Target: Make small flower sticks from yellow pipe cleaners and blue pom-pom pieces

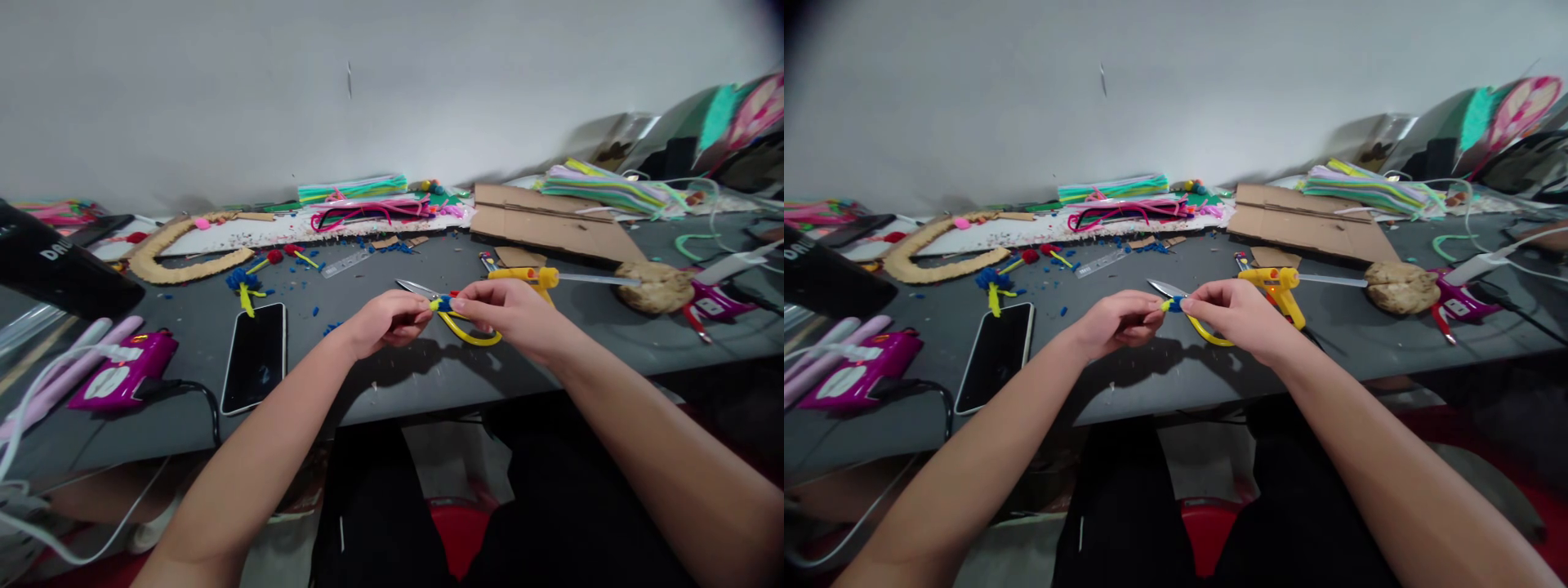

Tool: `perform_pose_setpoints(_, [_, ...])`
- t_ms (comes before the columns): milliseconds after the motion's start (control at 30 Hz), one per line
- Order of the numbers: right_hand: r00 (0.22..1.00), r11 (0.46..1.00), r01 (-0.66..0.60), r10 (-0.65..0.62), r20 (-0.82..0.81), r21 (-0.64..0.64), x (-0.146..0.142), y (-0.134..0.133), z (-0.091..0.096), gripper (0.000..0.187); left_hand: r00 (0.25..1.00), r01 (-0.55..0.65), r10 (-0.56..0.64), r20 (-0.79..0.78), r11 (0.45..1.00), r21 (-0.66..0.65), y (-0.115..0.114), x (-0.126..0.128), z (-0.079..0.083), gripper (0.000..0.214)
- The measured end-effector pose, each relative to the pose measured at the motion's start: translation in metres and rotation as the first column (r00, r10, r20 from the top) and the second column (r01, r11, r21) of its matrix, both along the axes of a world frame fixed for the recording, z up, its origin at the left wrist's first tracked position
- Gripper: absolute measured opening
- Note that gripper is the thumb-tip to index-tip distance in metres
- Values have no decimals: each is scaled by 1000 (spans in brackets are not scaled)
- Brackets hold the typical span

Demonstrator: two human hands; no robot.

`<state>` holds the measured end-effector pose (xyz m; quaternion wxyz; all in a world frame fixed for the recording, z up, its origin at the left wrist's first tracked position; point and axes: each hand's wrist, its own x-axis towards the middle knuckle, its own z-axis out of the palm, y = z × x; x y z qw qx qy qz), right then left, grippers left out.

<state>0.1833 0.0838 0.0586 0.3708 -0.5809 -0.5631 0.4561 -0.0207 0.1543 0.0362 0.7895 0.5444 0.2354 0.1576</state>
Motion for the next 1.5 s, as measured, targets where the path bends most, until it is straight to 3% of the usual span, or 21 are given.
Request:
perform_pose_setpoints(300, [998,999,-38,36,-49,-39,1,0,0,37,999,41,-41,-10,998,45,0,-1,2,29])
perform_pose_setpoints(533, [1000,999,2,-2,13,-39,-2,-2,3,37,998,52,-51,-32,997,48,1,-1,0,30])
perform_pose_setpoints(933, [979,958,185,-198,39,220,5,-4,2,24,999,-14,20,47,993,-113,3,-2,4,24])
perform_pose_setpoints(1167, [998,978,64,-60,-23,201,-8,-5,-2,39,1000,-15,15,2,1000,22,1,0,2,29])
perform_pose_setpoints(1333, [999,982,-3,11,-39,188,-13,-3,-4,35,1000,4,-4,-3,999,35,1,-1,2,30])
perform_pose_setpoints(1500, [999,980,21,-14,-34,198,-15,-3,-3,31,1000,9,-8,-10,999,40,1,-1,3,31])
